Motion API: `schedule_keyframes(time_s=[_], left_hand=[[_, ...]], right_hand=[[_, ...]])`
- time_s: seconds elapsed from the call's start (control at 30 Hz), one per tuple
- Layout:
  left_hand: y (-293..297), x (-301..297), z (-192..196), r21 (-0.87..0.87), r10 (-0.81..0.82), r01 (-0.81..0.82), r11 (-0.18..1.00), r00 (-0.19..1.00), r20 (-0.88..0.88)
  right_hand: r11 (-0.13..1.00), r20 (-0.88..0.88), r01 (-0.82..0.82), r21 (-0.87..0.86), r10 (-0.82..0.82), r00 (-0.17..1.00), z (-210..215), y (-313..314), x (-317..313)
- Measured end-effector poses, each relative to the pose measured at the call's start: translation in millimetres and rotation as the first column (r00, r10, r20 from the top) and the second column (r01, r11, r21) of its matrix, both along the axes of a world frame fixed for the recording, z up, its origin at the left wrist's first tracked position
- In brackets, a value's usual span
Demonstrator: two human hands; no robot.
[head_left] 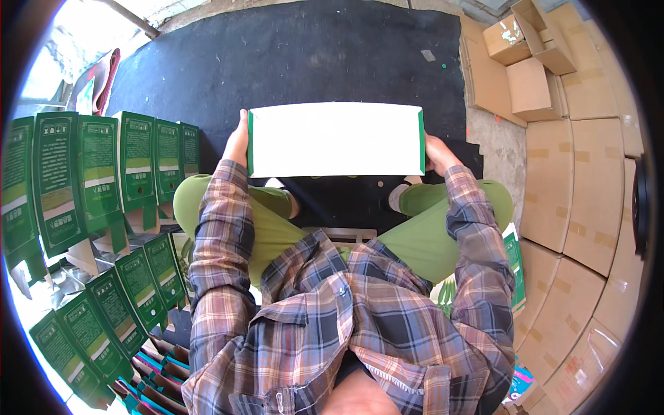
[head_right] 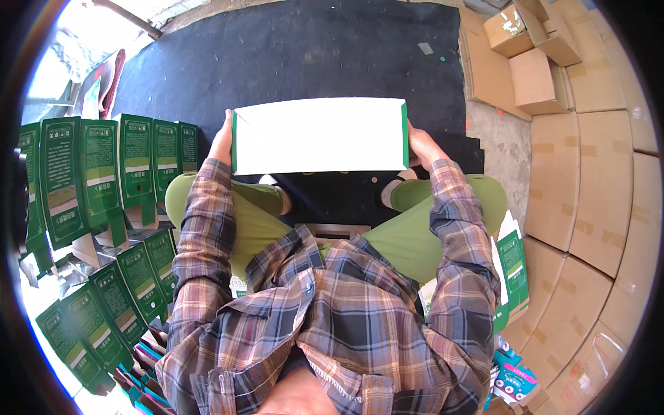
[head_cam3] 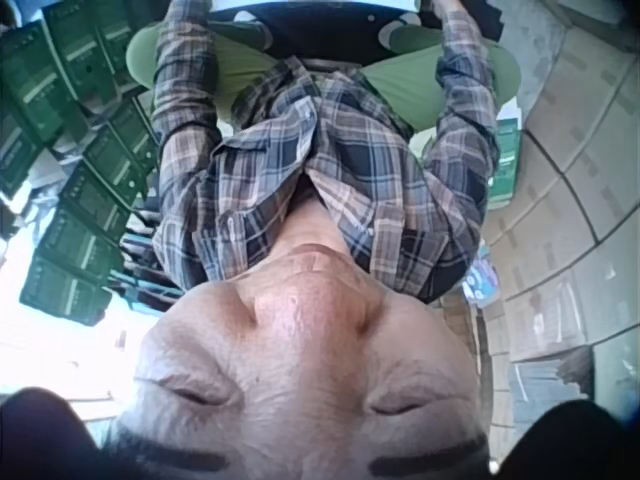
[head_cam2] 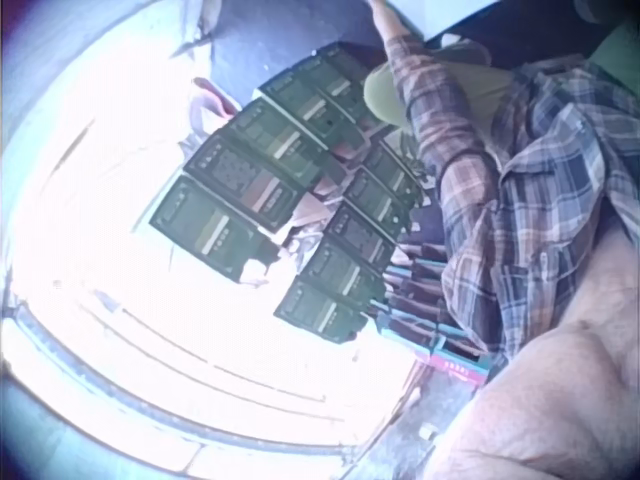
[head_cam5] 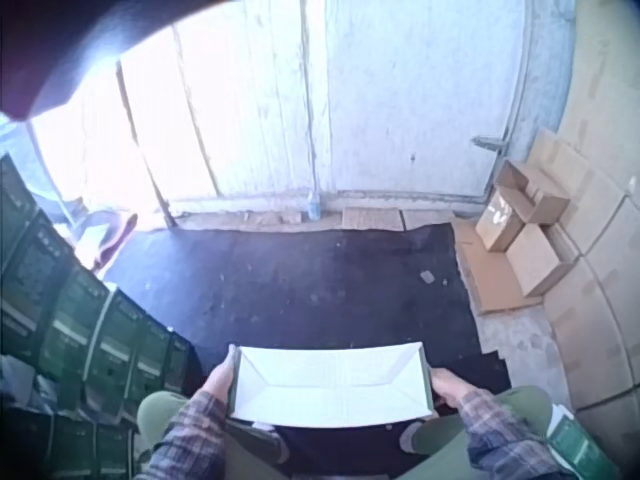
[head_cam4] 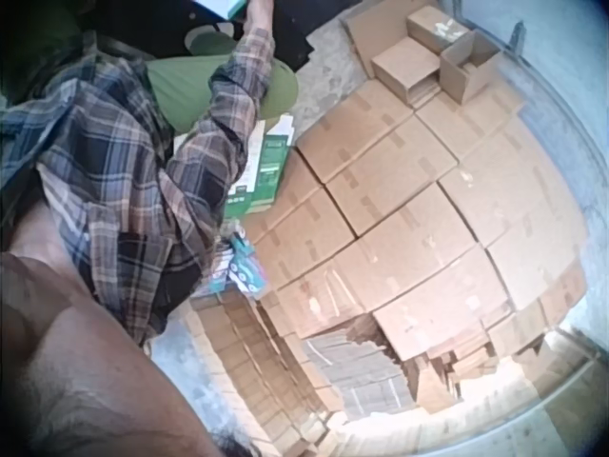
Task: Folding and stacking cardboard product boxes for green radishes.
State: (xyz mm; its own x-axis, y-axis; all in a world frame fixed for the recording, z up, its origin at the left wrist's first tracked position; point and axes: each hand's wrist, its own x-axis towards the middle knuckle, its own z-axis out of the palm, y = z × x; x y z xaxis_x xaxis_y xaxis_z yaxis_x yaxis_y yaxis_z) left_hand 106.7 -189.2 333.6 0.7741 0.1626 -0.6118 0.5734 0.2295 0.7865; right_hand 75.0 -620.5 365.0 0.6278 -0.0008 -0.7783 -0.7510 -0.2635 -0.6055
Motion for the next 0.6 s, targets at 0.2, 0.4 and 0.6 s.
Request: schedule_keyframes(time_s=[0.2, 0.4, 0.6], left_hand=[[-13, -7, 26, -0.368, -0.071, 0.118, 0.922, 0.988, 0.138], [-12, -13, 27, -0.142, 0.072, -0.040, 0.989, 0.971, 0.227], [0, -10, -5, -0.087, -0.057, 0.058, 0.995, 0.998, 0.014]], right_hand=[[0.975, 0.159, 0.178, 0.132, -0.198, 0.967, -1, -13, -5], [0.861, 0.318, 0.342, 0.375, -0.467, 0.825, 4, -28, 2], [0.943, 0.307, 0.248, 0.222, -0.309, 0.900, 8, -11, 2]])
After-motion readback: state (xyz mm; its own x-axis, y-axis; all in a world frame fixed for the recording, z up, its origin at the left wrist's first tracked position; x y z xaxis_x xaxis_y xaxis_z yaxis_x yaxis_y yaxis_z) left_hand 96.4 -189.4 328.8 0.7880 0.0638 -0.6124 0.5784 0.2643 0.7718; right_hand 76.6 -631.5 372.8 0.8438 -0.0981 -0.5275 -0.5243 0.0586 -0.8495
